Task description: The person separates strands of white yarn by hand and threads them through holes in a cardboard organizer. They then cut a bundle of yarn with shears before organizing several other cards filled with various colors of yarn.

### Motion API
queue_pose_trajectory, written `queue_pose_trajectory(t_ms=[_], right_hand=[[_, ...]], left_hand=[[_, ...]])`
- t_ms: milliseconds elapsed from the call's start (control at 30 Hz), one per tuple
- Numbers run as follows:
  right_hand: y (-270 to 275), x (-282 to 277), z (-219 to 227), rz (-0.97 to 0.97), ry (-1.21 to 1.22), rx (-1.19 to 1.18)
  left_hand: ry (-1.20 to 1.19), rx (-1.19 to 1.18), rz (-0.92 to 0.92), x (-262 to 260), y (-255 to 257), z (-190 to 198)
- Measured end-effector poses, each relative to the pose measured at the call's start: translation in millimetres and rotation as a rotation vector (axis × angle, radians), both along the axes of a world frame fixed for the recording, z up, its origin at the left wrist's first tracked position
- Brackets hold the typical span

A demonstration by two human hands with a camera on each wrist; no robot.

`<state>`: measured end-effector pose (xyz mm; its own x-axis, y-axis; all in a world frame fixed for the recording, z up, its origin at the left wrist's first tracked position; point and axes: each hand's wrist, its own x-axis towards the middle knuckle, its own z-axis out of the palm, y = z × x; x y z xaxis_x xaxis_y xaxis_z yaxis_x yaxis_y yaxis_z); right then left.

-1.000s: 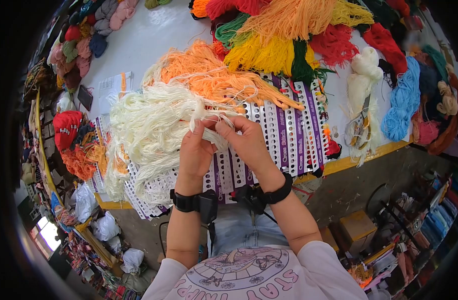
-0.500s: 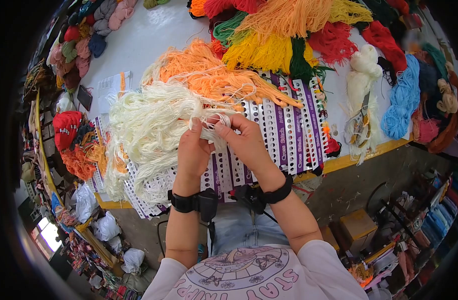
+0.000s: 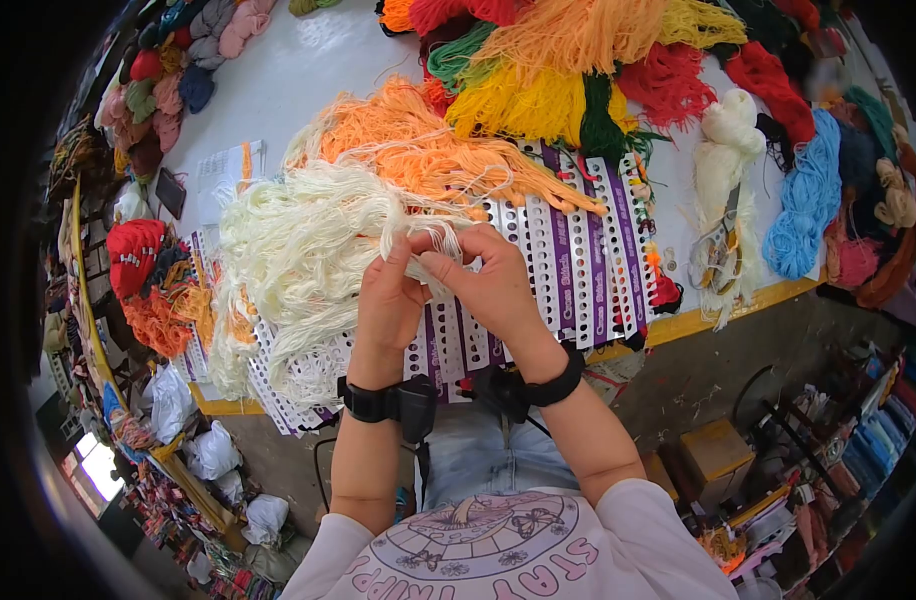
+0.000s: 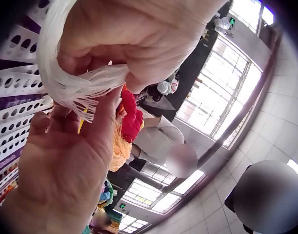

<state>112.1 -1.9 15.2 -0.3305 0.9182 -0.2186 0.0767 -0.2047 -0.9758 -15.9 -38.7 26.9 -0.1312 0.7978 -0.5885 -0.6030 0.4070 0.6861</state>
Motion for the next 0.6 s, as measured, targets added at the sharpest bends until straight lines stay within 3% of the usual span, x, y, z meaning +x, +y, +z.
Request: queue_pose_trajectory(t_ms=[67,167,267,367,467,600], right_hand=[[3,-4,8,-0.063,0.045,-0.004],[7,3,15,-0.134,0.326,-0.562],[7,-6,22,-0.057,0.363,-0.473],[4,-4,19,0.056,0.177,-0.314],[2,-4,14,-0.026,0.269,-0.296],[6,2,24,-0.062,0.330,-0.503]], left_hand=[[-0.006,-0.008,-0.005,0,1,1],[-0.074,0.004,0.043,3,5,8],[-0.084,-0.012,0.017,2,5,9],[-0.017,-0.041,-0.085,-3,0,-1],[0.010,-0.038,-0.119,-2,2,8],[-0.051,-0.010,-0.034,-4,1,5]])
